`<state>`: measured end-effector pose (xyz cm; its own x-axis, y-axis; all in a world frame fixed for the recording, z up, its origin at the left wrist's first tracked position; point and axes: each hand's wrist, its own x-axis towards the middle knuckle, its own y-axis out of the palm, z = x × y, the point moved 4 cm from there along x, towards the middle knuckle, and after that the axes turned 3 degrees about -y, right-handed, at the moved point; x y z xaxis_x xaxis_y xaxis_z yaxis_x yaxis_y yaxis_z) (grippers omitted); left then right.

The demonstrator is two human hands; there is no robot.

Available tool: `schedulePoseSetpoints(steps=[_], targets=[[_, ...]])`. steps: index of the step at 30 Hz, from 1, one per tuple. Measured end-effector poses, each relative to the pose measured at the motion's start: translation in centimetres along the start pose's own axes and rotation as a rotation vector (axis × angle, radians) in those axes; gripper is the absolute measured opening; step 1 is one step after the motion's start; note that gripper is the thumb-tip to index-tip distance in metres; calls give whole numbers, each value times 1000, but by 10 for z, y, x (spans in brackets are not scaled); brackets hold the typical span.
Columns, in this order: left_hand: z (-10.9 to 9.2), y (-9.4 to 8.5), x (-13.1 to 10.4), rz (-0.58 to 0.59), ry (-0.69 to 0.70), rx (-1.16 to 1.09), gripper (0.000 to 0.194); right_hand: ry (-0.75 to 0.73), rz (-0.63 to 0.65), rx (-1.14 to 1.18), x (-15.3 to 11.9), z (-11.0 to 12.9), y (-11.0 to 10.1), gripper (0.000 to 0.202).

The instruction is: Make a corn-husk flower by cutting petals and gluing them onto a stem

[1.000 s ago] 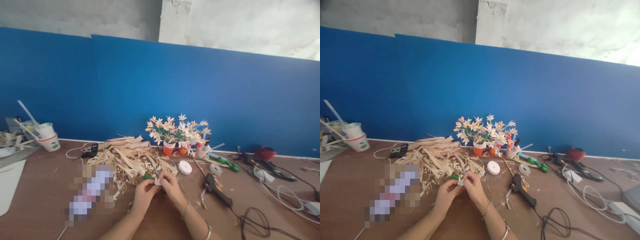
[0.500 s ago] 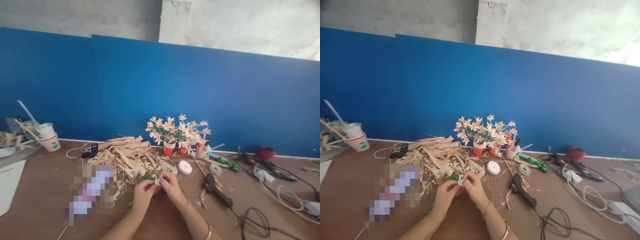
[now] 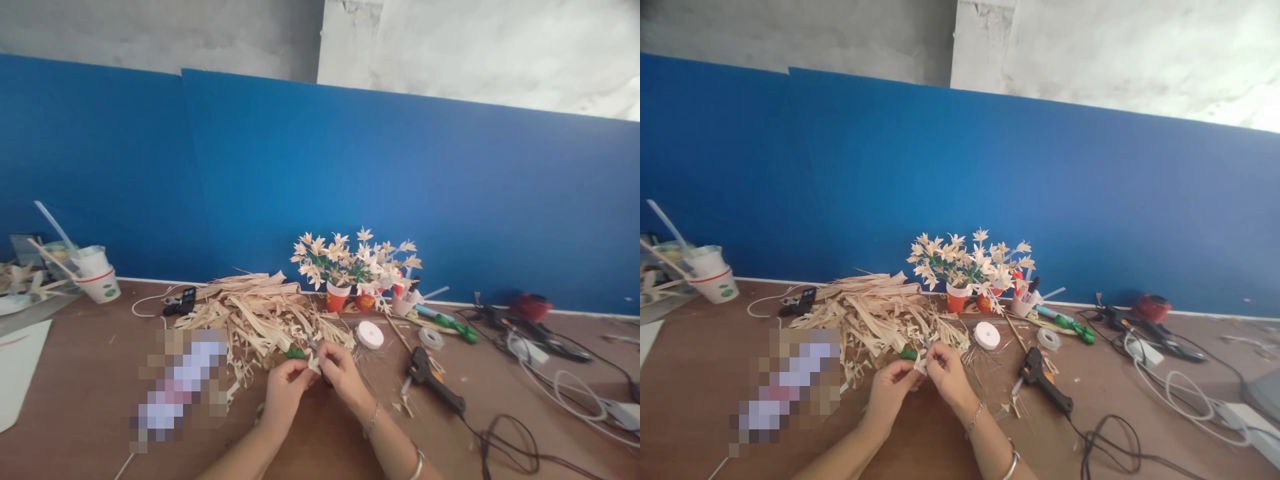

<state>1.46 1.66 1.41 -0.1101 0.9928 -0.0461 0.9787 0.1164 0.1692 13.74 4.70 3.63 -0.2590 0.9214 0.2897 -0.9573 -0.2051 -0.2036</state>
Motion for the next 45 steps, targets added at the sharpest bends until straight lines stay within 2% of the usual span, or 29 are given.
schedulePoseSetpoints(steps=[15,23,28,35,40,45], targets=[[-5,2,-3,-22,-88,-112,21,28,-1,81,-1,1,0,32],[-1,4,-3,45,-151,-211,24,82,-9,139,-2,-3,0,36],[0,6,-4,87,-156,-251,24,41,-24,171,0,2,-1,34],[-1,8,-5,118,-158,-194,27,85,37,228,1,3,1,23],[-1,10,-6,133,-167,-188,29,103,25,205,1,0,2,21],[2,13,-10,235,-198,-245,30,145,34,281,1,-2,2,20]])
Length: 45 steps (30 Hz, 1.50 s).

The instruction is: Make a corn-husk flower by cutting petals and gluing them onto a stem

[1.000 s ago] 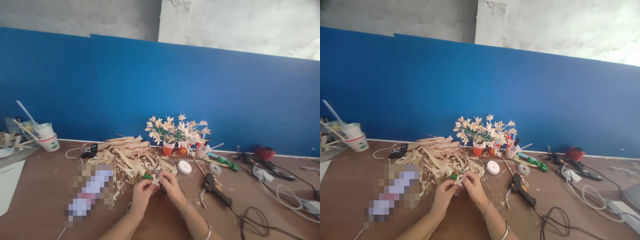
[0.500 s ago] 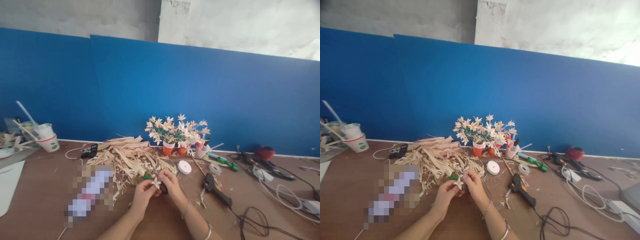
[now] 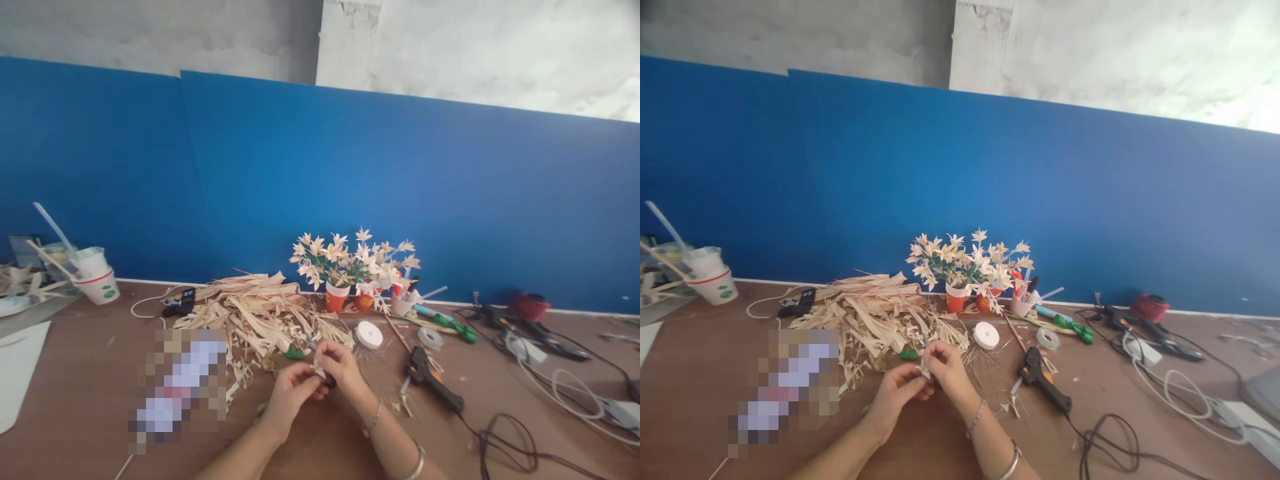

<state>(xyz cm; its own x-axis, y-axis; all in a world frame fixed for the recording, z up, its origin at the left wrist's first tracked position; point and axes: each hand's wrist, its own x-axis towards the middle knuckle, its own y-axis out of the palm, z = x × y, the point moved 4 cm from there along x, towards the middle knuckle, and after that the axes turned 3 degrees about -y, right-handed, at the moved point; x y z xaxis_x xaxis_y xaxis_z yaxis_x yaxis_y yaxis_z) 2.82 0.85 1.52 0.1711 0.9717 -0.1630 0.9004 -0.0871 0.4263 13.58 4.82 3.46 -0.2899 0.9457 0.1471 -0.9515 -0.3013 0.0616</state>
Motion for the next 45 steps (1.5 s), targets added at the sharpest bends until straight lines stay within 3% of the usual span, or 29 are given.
schedulePoseSetpoints(steps=[4,13,21,33,45], targets=[[2,1,-1,52,-20,-33,32,13,27,18,1,0,-1,19],[-3,-5,3,-123,32,18,34,-91,-142,-127,7,-5,-13,31],[-1,-6,4,-87,53,37,29,91,-36,55,5,-13,-7,18],[1,-2,1,-30,41,74,26,296,120,319,-2,2,3,11],[-7,-6,1,-142,139,185,19,281,121,396,0,-2,1,8]])
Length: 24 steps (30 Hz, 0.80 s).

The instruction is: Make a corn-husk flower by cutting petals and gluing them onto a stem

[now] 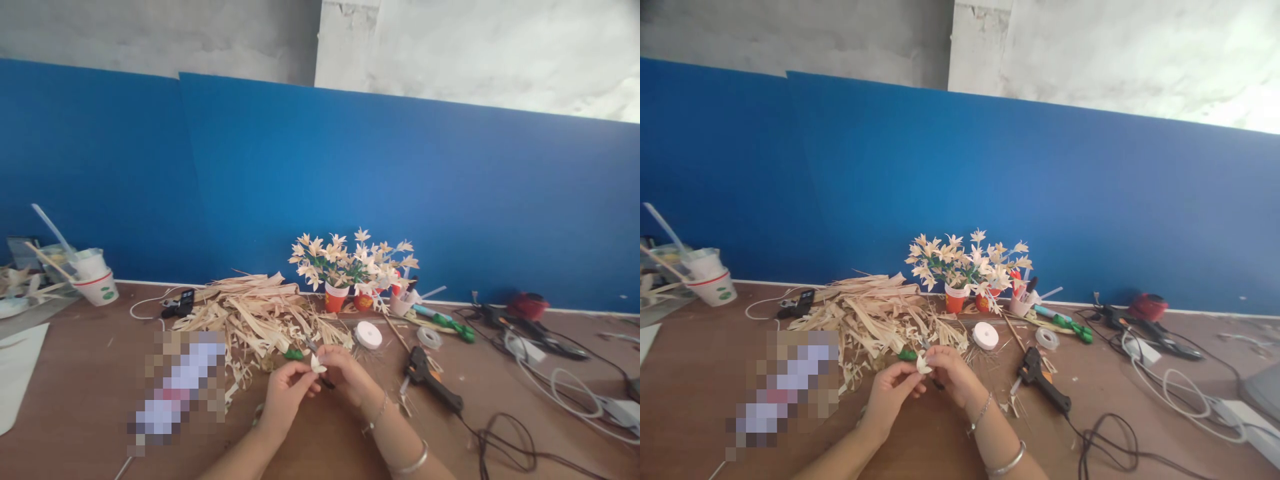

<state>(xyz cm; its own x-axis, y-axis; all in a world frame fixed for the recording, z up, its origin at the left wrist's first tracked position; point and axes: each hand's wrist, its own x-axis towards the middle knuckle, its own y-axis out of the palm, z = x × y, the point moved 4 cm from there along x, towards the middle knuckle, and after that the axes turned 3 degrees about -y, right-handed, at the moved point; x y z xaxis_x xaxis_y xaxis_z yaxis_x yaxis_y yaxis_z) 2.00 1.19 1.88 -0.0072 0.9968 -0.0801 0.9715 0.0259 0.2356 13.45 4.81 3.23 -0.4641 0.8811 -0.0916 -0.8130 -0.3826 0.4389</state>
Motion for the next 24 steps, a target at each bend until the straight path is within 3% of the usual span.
schedulePoseSetpoints(steps=[9,24], targets=[[-2,-3,-1,-64,17,-3,16,-12,26,-1,1,-5,-7,6],[-2,-2,-1,-27,12,0,16,-11,29,1,1,-4,-4,5]])
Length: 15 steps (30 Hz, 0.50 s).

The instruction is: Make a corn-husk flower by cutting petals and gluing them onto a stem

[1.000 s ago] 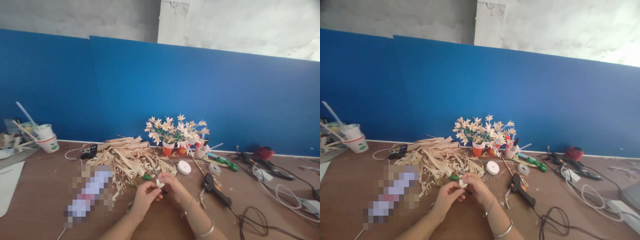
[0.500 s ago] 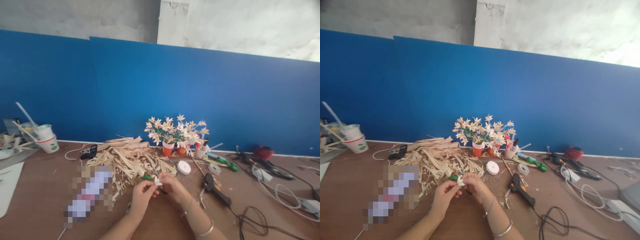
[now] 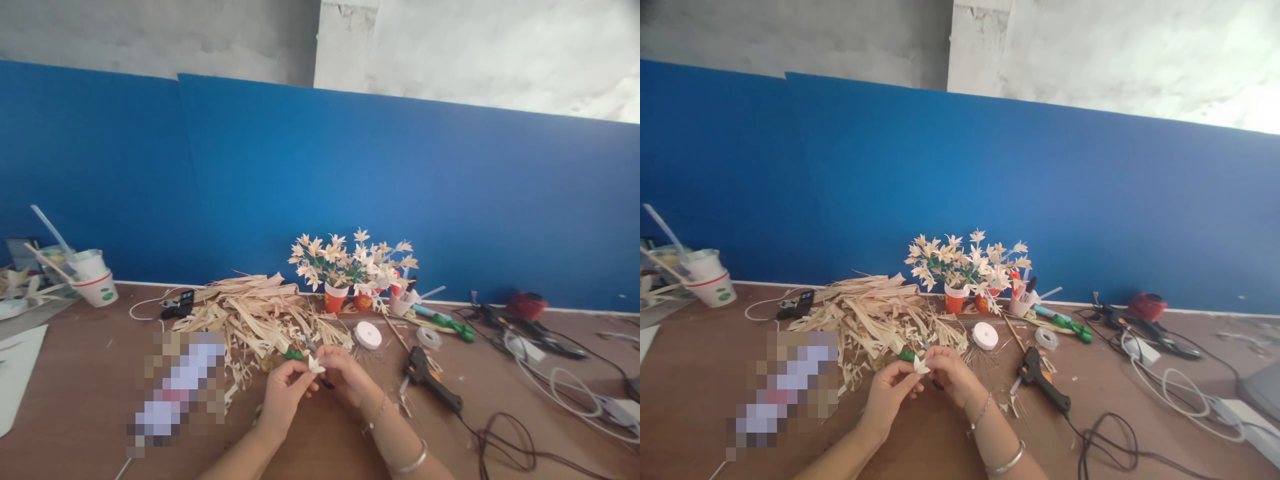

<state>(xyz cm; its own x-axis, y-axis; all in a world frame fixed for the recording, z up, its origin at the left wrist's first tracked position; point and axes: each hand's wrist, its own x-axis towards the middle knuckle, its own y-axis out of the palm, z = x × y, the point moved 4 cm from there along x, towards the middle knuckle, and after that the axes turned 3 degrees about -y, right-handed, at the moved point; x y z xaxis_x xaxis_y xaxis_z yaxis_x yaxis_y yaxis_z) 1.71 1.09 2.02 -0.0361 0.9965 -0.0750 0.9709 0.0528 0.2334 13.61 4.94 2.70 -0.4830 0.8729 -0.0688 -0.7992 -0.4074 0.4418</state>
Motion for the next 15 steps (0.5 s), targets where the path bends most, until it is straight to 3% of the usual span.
schedulePoseSetpoints(steps=[15], targets=[[5,1,2,26,-1,-7,18,6,0,-2,0,1,1,9]])
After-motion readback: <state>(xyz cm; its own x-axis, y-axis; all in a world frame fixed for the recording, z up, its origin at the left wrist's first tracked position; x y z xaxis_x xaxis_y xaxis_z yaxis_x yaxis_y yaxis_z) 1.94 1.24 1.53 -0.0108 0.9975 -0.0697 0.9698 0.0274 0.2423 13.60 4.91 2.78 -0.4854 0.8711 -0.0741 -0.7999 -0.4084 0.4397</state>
